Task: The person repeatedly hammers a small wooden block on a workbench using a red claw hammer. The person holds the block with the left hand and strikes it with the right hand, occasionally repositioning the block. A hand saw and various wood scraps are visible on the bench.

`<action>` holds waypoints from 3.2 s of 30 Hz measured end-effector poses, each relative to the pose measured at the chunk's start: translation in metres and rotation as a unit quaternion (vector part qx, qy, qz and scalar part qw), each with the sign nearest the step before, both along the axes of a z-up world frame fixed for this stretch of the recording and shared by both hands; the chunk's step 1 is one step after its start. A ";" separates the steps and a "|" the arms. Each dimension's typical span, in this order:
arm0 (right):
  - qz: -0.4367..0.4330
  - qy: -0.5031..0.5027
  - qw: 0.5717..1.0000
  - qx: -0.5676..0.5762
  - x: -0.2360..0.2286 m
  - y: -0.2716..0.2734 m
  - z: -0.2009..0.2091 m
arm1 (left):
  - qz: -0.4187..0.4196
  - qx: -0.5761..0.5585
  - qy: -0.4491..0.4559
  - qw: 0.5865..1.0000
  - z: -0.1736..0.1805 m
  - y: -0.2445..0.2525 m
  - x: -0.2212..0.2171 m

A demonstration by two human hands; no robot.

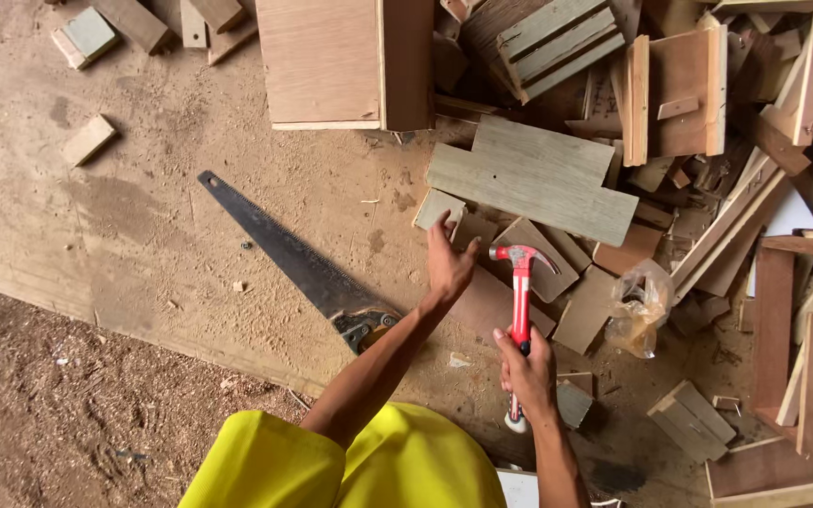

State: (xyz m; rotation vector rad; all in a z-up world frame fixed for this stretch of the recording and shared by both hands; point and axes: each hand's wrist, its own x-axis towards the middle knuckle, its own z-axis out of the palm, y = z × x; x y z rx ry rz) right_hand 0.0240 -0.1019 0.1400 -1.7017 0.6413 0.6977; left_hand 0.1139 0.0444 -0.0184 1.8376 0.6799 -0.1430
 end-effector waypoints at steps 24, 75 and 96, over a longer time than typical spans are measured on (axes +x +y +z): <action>0.204 -0.251 0.898 -0.299 -0.215 -0.052 -0.006 | -0.339 0.014 -0.248 0.907 -0.030 0.005 -0.233; 0.231 -0.155 0.880 -0.385 -0.217 -0.019 -0.008 | -0.325 0.035 -0.270 0.906 -0.046 0.000 -0.250; 0.317 -0.122 0.851 -0.401 -0.209 -0.025 -0.013 | -0.278 0.017 -0.285 0.917 -0.047 -0.003 -0.235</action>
